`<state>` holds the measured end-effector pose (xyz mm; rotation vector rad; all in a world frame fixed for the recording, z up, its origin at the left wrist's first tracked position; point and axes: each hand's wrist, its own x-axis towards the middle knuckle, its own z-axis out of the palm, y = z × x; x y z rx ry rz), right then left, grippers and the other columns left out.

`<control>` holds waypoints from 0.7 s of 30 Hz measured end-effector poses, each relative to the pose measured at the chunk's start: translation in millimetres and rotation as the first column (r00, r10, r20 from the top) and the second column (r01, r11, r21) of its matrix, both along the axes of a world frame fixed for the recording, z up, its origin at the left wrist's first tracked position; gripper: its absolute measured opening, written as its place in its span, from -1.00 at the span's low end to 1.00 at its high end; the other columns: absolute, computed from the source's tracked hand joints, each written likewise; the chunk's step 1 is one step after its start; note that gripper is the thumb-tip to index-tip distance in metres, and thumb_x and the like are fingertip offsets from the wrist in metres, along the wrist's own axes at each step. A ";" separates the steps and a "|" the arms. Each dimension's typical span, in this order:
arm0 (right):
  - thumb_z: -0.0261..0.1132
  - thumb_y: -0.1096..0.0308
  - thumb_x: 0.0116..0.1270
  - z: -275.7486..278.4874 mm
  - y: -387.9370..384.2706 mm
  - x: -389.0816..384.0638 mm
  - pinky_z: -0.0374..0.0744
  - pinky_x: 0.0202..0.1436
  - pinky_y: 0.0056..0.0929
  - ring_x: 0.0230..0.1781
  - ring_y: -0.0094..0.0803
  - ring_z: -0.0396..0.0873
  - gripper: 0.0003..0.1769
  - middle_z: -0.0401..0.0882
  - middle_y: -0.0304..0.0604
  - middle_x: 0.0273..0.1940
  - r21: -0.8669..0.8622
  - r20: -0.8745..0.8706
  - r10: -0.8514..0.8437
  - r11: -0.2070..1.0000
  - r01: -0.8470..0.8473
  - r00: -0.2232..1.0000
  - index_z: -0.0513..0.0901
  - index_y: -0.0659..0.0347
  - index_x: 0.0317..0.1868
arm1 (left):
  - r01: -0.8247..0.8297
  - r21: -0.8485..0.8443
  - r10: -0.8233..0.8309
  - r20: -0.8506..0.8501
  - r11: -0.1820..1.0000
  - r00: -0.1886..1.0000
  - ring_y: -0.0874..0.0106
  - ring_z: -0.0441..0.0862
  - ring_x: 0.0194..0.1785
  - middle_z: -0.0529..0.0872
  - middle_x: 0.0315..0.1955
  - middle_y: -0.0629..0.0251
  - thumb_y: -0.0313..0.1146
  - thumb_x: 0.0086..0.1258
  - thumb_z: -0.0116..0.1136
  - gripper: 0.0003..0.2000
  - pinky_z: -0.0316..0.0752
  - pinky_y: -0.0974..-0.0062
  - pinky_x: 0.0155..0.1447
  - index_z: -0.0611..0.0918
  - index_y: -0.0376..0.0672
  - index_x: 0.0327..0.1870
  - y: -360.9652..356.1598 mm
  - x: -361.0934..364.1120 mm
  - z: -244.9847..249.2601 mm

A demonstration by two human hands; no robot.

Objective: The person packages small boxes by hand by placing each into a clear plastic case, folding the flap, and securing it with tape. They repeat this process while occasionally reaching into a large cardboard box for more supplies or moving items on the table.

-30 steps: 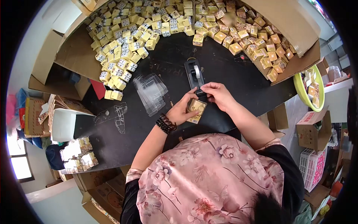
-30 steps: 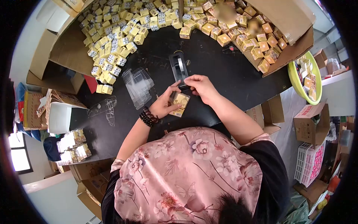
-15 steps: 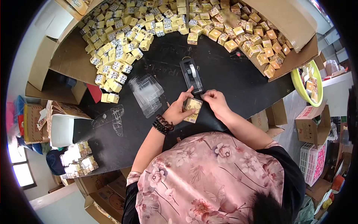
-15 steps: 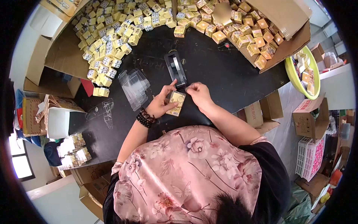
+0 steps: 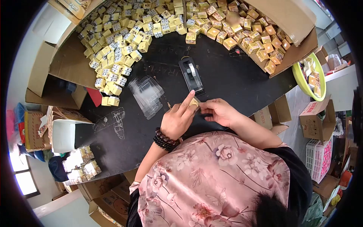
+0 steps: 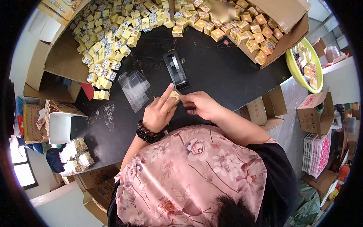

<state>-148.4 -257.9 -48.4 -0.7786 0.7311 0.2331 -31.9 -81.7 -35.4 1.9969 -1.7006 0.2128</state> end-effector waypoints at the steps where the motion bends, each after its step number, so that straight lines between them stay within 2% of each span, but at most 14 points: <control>1: 0.29 0.30 0.39 0.1 0.9 -0.8 0.47 -0.18 -0.56 -0.25 -0.59 0.54 -0.89 0.59 -0.37 -0.32 -0.001 -0.001 -0.002 1.000 0.002 1.000 0.69 0.13 -0.22 | 0.002 -0.001 -0.002 -0.001 1.000 1.000 0.36 0.64 -0.34 0.38 0.42 0.22 -0.45 0.17 0.33 -0.68 0.65 0.43 -0.24 0.56 -0.16 -0.05 0.8 -0.6 0.3; 4: 0.31 0.24 0.40 -3.6 4.0 -3.7 0.43 -0.24 -0.59 -0.27 -0.60 0.52 -0.84 0.58 -0.39 -0.35 -0.021 -0.032 0.042 0.999 -0.043 0.999 0.69 0.13 -0.24 | 0.015 -0.001 -0.015 0.028 1.000 0.999 0.30 0.68 -0.28 0.39 0.41 0.22 -0.43 0.17 0.33 -0.69 0.65 0.43 -0.24 0.56 -0.16 -0.06 3.3 -3.2 -0.8; 6: 0.32 0.13 0.41 -15.6 7.7 -6.4 0.41 -0.31 -0.57 -0.32 -0.60 0.48 -0.72 0.56 -0.35 -0.39 -0.403 0.083 0.162 0.908 -0.116 0.983 0.67 0.20 -0.25 | -0.009 -0.055 -0.003 -0.224 0.998 0.975 0.35 0.72 -0.18 0.33 0.44 0.14 -0.48 0.21 0.33 -0.63 0.64 0.49 -0.23 0.49 -0.20 0.02 4.4 -6.8 -6.3; 7: 0.32 0.13 0.41 -18.8 10.2 -6.3 0.41 -0.31 -0.57 -0.32 -0.60 0.48 -0.72 0.56 -0.35 -0.39 -0.404 0.082 0.162 0.907 -0.116 0.983 0.67 0.20 -0.25 | -0.009 -0.057 -0.004 -0.225 0.998 0.974 0.35 0.72 -0.18 0.33 0.44 0.14 -0.48 0.21 0.33 -0.63 0.64 0.49 -0.23 0.49 -0.20 0.02 3.8 -11.7 -6.3; 8: 0.31 0.09 0.41 -21.2 14.1 -4.8 0.40 -0.36 -0.52 -0.41 -0.54 0.44 -0.66 0.52 -0.31 -0.46 -0.659 0.120 0.191 0.749 -0.066 0.974 0.65 0.23 -0.32 | -0.060 -0.072 0.007 -0.579 0.996 0.815 0.41 0.69 -0.11 0.29 0.46 0.09 -0.53 0.23 0.32 -0.60 0.63 0.53 -0.21 0.43 -0.20 0.05 2.1 -18.4 -5.0; 9: 0.31 0.05 0.41 -22.6 17.9 -3.6 0.39 -0.41 -0.47 -0.50 -0.49 0.40 -0.60 0.49 -0.27 -0.54 -0.851 0.147 0.230 0.525 0.005 0.962 0.62 0.26 -0.38 | -0.112 -0.066 0.004 -0.847 0.991 0.532 0.48 0.67 -0.05 0.25 0.47 0.04 -0.58 0.25 0.31 -0.55 0.61 0.57 -0.19 0.36 -0.20 0.09 1.0 -22.0 -4.4; 10: 0.35 0.09 0.38 -24.2 20.8 -3.1 0.41 -0.40 -0.42 -0.49 -0.47 0.38 -0.60 0.46 -0.20 -0.50 -0.896 0.212 0.217 0.433 0.100 0.953 0.60 0.32 -0.36 | -0.064 -0.041 -0.002 -0.860 0.997 0.510 0.57 0.61 0.01 0.16 0.51 0.01 -0.62 0.28 0.26 -0.51 0.58 0.65 -0.15 0.28 -0.20 0.15 1.7 -18.1 -11.0; 13: 0.40 0.14 0.33 -20.4 13.7 7.3 0.43 -0.37 -0.44 -0.47 -0.48 0.38 -0.64 0.45 -0.24 -0.43 -0.889 0.352 0.138 0.357 0.285 0.926 0.60 0.32 -0.35 | -0.036 -0.067 -0.043 -0.881 0.997 0.471 0.58 0.60 0.02 0.14 0.51 -0.01 -0.63 0.29 0.24 -0.50 0.58 0.66 -0.12 0.25 -0.19 0.16 -6.1 1.8 -30.7; 14: 0.43 0.19 0.30 -35.4 8.1 17.5 0.45 -0.35 -0.45 -0.46 -0.49 0.38 -0.68 0.43 -0.28 -0.37 -0.810 0.425 -0.008 0.443 0.384 0.905 0.62 0.32 -0.30 | 0.004 -0.044 -0.041 -0.886 0.999 0.461 0.54 0.56 0.09 0.12 0.51 -0.03 -0.62 0.31 0.22 -0.52 0.58 0.61 -0.07 0.24 -0.19 0.14 -10.9 11.4 -37.2; 16: 0.41 0.23 0.31 -47.0 -9.4 39.1 0.44 -0.35 -0.51 -0.44 -0.54 0.38 -0.71 0.46 -0.31 -0.34 -0.834 0.409 -0.075 0.375 0.406 0.910 0.63 0.33 -0.25 | 0.079 -0.045 -0.074 -0.901 0.996 0.428 0.45 0.53 0.18 0.13 0.51 -0.06 -0.58 0.30 0.24 -0.52 0.54 0.51 0.07 0.24 -0.18 0.15 -19.3 27.3 -51.6; 17: 0.37 0.27 0.36 -41.1 -22.3 41.1 0.37 -0.34 -0.64 -0.41 -0.69 0.38 -0.82 0.45 -0.45 -0.42 -0.722 0.186 0.019 0.681 0.124 0.982 0.65 0.16 -0.13 | 0.154 -0.048 -0.106 -0.914 0.987 0.393 0.36 0.49 0.27 0.14 0.51 -0.08 -0.53 0.30 0.25 -0.51 0.49 0.41 0.22 0.24 -0.17 0.15 -22.6 33.0 -56.4; 18: 0.37 0.27 0.36 -41.0 -29.9 43.3 0.37 -0.34 -0.64 -0.41 -0.69 0.38 -0.82 0.45 -0.45 -0.42 -0.722 0.186 0.015 0.680 0.126 0.982 0.65 0.16 -0.13 | 0.185 -0.026 -0.098 -0.914 0.982 0.394 0.34 0.44 0.33 0.13 0.51 -0.06 -0.51 0.30 0.26 -0.52 0.43 0.37 0.30 0.24 -0.17 0.13 -24.7 35.4 -54.4; 20: 0.35 0.29 0.37 -41.7 -38.6 46.4 0.37 -0.32 -0.64 -0.37 -0.68 0.41 -0.88 0.46 -0.47 -0.41 -0.302 0.197 -0.061 0.946 0.119 0.979 0.67 0.11 -0.16 | 0.203 -0.005 -0.088 -0.913 0.979 0.399 0.40 0.42 0.31 0.11 0.52 -0.04 -0.55 0.33 0.22 -0.56 0.49 0.44 0.21 0.26 -0.16 0.12 -27.5 36.6 -50.2; 21: 0.33 0.31 0.38 -34.5 -34.2 44.6 0.43 -0.27 -0.62 -0.33 -0.67 0.45 -0.93 0.51 -0.46 -0.38 -0.249 0.211 -0.133 0.951 0.185 0.968 0.68 0.09 -0.23 | 0.215 0.016 -0.074 -0.912 0.976 0.404 0.47 0.41 0.30 0.10 0.52 -0.02 -0.58 0.35 0.18 -0.59 0.54 0.51 0.12 0.27 -0.16 0.10 -27.4 37.0 -49.7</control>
